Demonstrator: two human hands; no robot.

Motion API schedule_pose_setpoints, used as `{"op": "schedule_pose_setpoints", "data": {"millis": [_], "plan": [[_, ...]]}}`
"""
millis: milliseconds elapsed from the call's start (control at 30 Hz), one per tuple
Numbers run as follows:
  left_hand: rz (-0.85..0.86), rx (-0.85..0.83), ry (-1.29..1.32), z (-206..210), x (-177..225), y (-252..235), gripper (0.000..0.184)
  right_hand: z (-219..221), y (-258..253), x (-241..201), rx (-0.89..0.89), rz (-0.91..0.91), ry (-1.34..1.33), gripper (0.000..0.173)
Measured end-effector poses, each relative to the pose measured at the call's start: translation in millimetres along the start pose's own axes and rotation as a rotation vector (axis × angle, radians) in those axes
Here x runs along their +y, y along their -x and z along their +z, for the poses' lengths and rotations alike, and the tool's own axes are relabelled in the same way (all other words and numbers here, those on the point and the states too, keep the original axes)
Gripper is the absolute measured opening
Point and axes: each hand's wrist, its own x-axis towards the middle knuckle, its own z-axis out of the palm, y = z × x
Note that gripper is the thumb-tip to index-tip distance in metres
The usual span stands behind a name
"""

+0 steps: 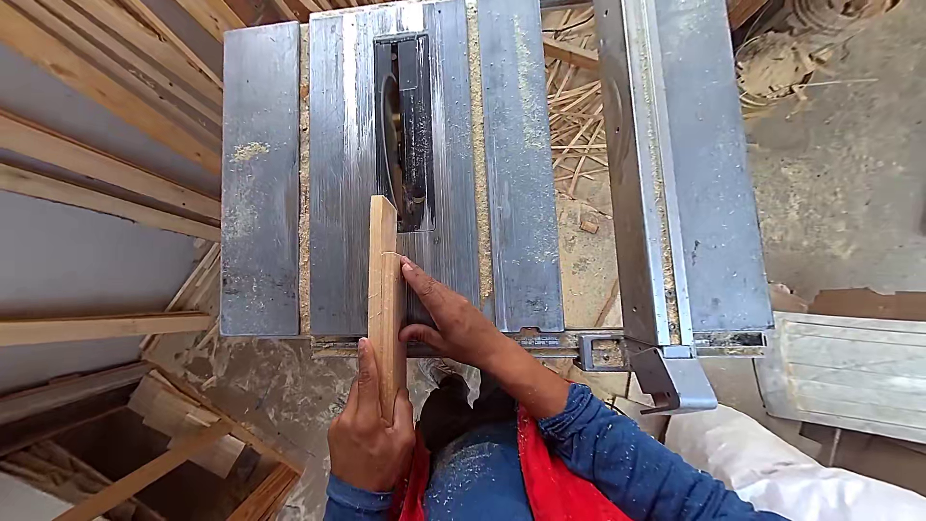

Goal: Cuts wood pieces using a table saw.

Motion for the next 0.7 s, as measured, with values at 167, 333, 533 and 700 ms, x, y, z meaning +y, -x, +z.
{"op": "schedule_pose_setpoints", "data": {"millis": [167, 333, 533, 700], "plan": [[-0.009, -0.002, -0.012, 1.0, 0.9, 1.2, 0.074, 0.6, 0.1, -0.8, -0.003, 0.008, 0.004, 0.081], [-0.01, -0.003, -0.018, -0.3, 0.7, 1.4, 0.075, 0.4, 0.0, -2.0, -0.006, 0.015, 0.009, 0.083], [-0.016, -0.028, -0.01, -2.6, 1.6, -1.4, 0.074, -0.6, -2.0, -2.8, -0.01, 0.028, -0.006, 0.083], [-0.012, -0.017, -0.01, -2.7, 2.3, -3.1, 0.074, 3.2, -2.3, 2.6, -0.001, 0.009, -0.007, 0.085]]}}
